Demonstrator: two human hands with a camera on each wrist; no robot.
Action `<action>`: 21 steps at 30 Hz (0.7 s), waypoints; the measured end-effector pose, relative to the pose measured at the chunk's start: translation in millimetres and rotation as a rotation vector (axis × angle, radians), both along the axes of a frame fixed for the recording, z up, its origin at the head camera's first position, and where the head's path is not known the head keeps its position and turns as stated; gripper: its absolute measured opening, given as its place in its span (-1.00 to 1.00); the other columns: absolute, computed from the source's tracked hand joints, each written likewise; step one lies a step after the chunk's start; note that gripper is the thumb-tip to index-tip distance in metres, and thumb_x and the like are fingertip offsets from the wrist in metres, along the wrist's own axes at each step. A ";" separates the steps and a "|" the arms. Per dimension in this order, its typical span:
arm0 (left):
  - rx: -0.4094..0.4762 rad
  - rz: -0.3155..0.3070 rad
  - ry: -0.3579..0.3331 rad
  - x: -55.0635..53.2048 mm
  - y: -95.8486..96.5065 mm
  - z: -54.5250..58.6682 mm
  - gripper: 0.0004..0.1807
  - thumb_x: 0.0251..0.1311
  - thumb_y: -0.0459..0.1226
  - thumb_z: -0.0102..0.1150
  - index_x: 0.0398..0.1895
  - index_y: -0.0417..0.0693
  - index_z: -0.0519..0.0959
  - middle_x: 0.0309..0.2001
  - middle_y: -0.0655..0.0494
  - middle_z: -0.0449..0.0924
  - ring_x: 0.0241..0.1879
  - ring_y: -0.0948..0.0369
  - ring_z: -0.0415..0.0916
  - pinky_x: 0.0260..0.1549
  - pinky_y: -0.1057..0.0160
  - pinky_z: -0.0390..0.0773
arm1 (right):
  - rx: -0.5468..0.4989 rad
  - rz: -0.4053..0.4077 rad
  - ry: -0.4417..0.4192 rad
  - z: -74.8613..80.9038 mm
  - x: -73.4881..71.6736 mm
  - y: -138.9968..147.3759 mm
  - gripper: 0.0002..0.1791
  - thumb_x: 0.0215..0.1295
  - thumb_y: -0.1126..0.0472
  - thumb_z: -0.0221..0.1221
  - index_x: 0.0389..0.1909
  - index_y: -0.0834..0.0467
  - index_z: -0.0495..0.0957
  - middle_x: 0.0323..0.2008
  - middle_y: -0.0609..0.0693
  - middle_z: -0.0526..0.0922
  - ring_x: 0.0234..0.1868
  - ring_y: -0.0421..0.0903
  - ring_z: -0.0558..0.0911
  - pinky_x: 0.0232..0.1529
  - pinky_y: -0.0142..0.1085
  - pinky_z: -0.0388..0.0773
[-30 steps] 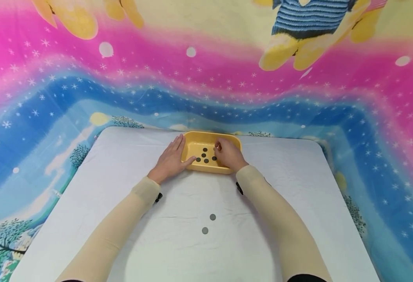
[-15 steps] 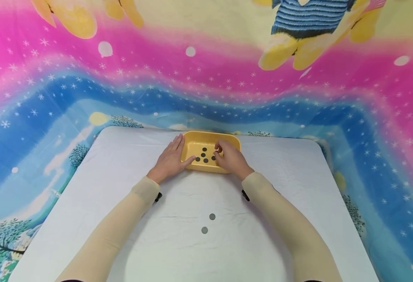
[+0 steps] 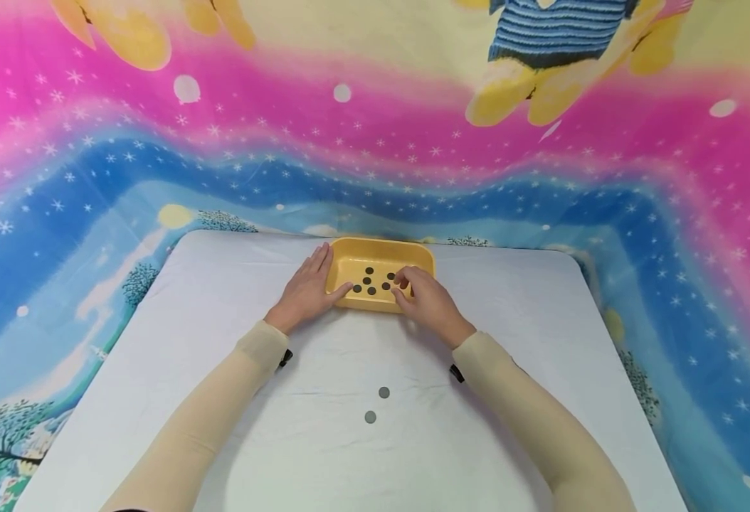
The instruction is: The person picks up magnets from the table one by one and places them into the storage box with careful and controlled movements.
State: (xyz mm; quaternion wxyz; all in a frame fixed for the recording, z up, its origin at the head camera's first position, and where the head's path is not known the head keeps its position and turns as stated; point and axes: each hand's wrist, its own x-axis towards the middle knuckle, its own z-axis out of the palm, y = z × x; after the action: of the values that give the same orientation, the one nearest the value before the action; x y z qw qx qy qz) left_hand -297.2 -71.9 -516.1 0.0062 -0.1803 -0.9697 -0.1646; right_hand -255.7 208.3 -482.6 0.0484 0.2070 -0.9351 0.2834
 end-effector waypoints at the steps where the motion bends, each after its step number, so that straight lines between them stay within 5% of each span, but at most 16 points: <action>1: -0.001 0.000 -0.001 0.2 0.1 0.0 0.17 0.25 0.51 -0.38 0.62 -0.12 -0.29 0.63 0.03 -0.45 0.59 0.16 -0.50 0.53 0.10 -0.27 | -0.004 0.009 0.016 0.4 3.7 1.3 -0.82 0.37 0.16 0.25 -0.11 0.10 0.52 -0.21 -0.03 0.55 -0.30 -0.03 0.51 -0.28 -0.23 0.49; 10: -0.007 -0.001 0.009 0.1 0.1 0.5 0.19 0.23 0.53 -0.42 0.62 -0.14 -0.27 0.63 -0.03 -0.37 0.60 0.11 -0.44 0.53 0.10 -0.26 | -0.019 0.096 0.173 0.3 36.6 6.6 -0.82 0.26 0.25 0.34 -0.16 0.10 0.56 -0.19 -0.05 0.60 -0.25 -0.10 0.48 -0.21 -0.23 0.50; 21: -0.003 -0.008 0.005 -0.9 0.1 -0.6 0.17 0.25 0.50 -0.38 0.62 -0.16 -0.27 0.63 -0.03 -0.39 0.60 0.10 -0.44 0.53 0.11 -0.28 | 0.025 0.159 0.085 -10.0 78.7 5.3 -0.79 0.27 0.12 0.35 -0.14 -0.02 0.55 -0.24 -0.22 0.57 -0.28 -0.16 0.54 -0.27 -0.34 0.55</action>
State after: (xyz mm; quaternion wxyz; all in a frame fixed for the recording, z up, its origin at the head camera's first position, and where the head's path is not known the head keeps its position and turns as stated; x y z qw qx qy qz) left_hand -298.0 -71.7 -516.7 0.0075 -0.1847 -0.9692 -0.1626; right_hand -176.9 213.6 -492.5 0.0625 0.2931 -0.9163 0.2656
